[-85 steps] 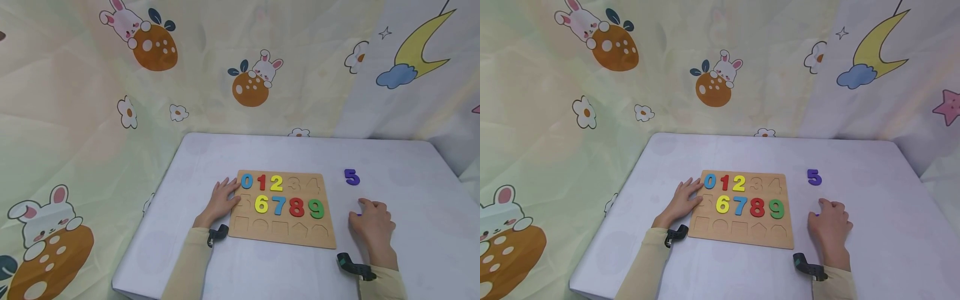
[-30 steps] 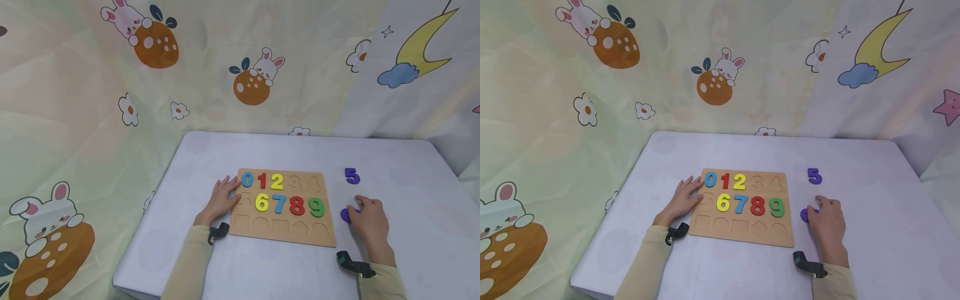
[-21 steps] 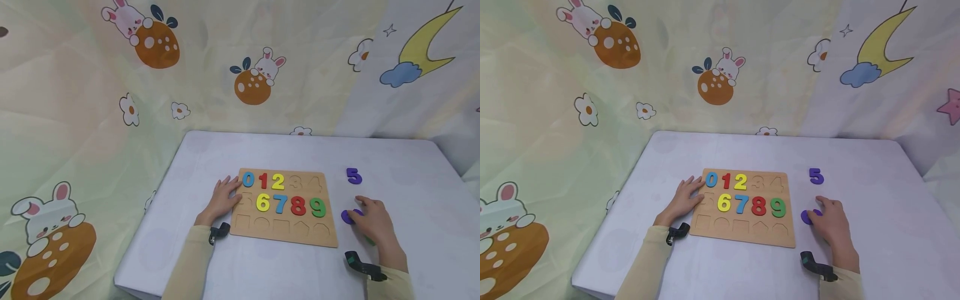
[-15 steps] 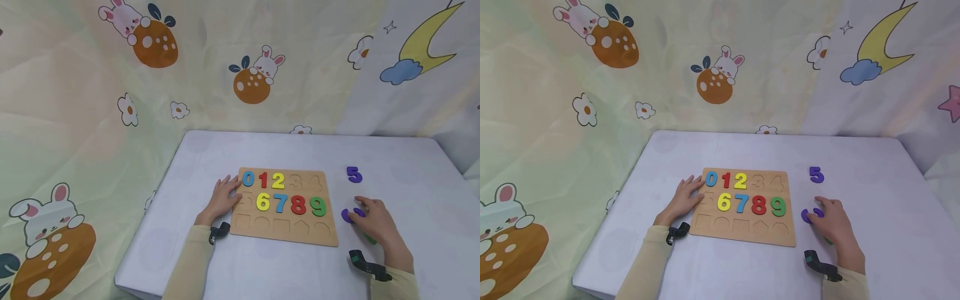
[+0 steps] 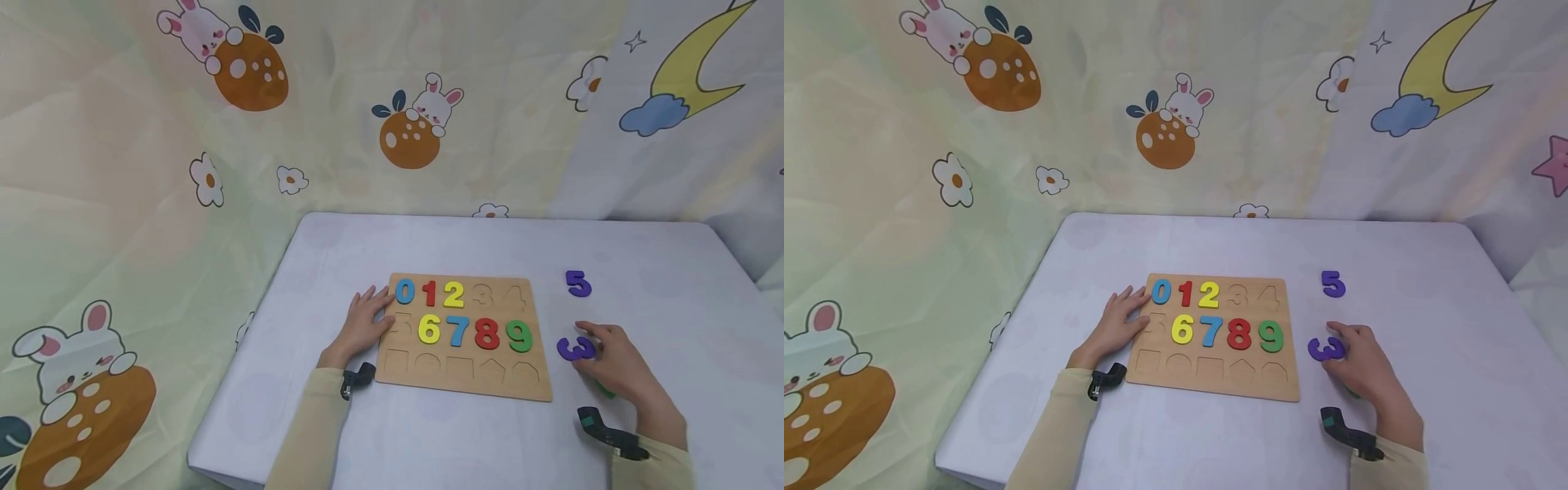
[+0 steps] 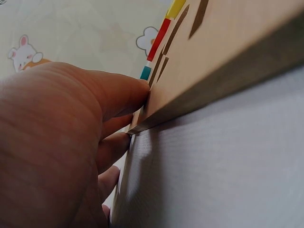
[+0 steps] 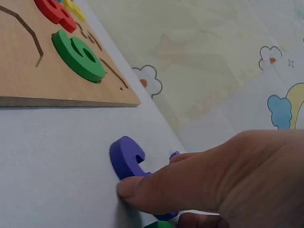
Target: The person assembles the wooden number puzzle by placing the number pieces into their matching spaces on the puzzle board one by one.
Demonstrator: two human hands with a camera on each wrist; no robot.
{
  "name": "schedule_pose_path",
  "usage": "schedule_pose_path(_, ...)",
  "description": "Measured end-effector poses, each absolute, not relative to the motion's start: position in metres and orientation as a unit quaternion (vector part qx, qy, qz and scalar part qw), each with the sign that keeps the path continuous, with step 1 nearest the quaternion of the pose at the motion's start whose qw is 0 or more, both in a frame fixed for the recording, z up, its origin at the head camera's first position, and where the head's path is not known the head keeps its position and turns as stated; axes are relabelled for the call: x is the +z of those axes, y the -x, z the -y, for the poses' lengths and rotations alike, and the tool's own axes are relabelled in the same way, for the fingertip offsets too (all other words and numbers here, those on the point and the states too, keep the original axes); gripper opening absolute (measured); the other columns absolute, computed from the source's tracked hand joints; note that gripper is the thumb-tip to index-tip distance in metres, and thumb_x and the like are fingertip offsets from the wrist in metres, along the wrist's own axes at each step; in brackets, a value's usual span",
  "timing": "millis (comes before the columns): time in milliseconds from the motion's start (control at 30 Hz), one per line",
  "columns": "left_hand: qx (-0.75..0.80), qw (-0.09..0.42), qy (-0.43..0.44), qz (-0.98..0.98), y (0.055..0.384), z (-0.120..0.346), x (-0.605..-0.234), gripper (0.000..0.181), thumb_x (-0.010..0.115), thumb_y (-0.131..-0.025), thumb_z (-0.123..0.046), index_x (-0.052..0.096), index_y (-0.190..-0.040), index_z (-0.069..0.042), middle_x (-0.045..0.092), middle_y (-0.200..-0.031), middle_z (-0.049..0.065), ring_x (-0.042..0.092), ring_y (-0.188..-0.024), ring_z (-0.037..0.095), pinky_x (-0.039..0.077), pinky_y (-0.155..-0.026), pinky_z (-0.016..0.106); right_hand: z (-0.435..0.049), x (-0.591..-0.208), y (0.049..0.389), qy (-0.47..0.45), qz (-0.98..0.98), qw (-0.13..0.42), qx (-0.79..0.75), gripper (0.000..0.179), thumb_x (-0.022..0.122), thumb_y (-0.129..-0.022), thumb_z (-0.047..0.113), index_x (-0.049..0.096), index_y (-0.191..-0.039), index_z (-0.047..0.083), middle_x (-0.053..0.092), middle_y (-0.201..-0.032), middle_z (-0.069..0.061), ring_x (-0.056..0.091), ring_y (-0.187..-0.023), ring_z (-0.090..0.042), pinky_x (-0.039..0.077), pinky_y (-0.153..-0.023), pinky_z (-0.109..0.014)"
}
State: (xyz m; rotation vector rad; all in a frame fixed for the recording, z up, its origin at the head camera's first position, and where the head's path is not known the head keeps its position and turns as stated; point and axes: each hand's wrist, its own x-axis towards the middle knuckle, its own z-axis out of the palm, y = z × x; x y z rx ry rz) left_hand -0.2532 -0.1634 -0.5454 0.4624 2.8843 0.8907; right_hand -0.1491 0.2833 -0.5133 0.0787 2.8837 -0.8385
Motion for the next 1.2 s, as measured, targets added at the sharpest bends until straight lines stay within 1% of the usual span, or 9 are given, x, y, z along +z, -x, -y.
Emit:
schedule_pose_path(267, 0.291, 0.038, -0.155, -0.943, 0.253, 0.163, -0.545, 0.052, 0.060, -0.096, -0.031, 0.049, -0.144, -0.017, 0.035, -0.157, -0.001, 0.014, -0.150, 0.022, -0.002, -0.123, 0.043, -0.278, -0.519, 0.152, -0.053, -0.961, 0.032, -0.271, 0.061, 0.070, -0.084, 0.010, 0.044, -0.136, -0.007, 0.040, -0.124, -0.036, 0.047, -0.105, -0.051, 0.045, -0.088, -0.066)
schedule_pose_path(533, 0.288, 0.046, -0.149, -0.945, 0.253, 0.163, -0.544, 0.052, 0.060, -0.096, -0.032, 0.049, -0.145, -0.018, 0.034, -0.157, -0.002, 0.013, -0.150, 0.020, -0.003, -0.123, 0.040, -0.276, -0.523, 0.154, -0.071, -0.962, 0.000, -0.265, 0.051, 0.064, -0.087, 0.007, 0.048, -0.133, -0.007, 0.043, -0.123, -0.034, 0.048, -0.103, -0.050, 0.045, -0.088, -0.066)
schedule_pose_path(733, 0.290, 0.040, -0.151, -0.944, 0.254, 0.163, -0.545, 0.051, 0.060, -0.096, -0.031, 0.050, -0.144, -0.017, 0.035, -0.157, -0.001, 0.014, -0.150, 0.021, -0.002, -0.123, 0.042, -0.274, -0.523, 0.154, -0.074, -0.961, -0.006, -0.267, 0.050, 0.065, -0.087, 0.006, 0.048, -0.133, -0.007, 0.044, -0.124, -0.033, 0.048, -0.103, -0.049, 0.045, -0.089, -0.065)
schedule_pose_path(967, 0.290, 0.039, -0.149, -0.945, 0.254, 0.162, -0.546, 0.052, 0.060, -0.096, -0.032, 0.050, -0.144, -0.018, 0.035, -0.157, -0.002, 0.013, -0.150, 0.021, -0.003, -0.123, 0.041, -0.273, -0.523, 0.154, -0.064, -0.960, -0.024, -0.272, 0.051, 0.066, -0.086, 0.003, 0.049, -0.133, -0.006, 0.047, -0.126, -0.031, 0.051, -0.101, -0.046, 0.048, -0.084, -0.061)
schedule_pose_path(1200, 0.292, 0.037, -0.148, -0.944, 0.254, 0.163, -0.547, 0.051, 0.061, -0.095, -0.031, 0.050, -0.144, -0.017, 0.036, -0.156, -0.002, 0.014, -0.150, 0.021, -0.002, -0.123, 0.041, -0.274, -0.523, 0.154, -0.066, -0.961, -0.031, -0.268, 0.052, 0.068, -0.085, 0.005, 0.050, -0.132, -0.006, 0.051, -0.120, -0.030, 0.051, -0.093, -0.042, 0.048, -0.075, -0.055)
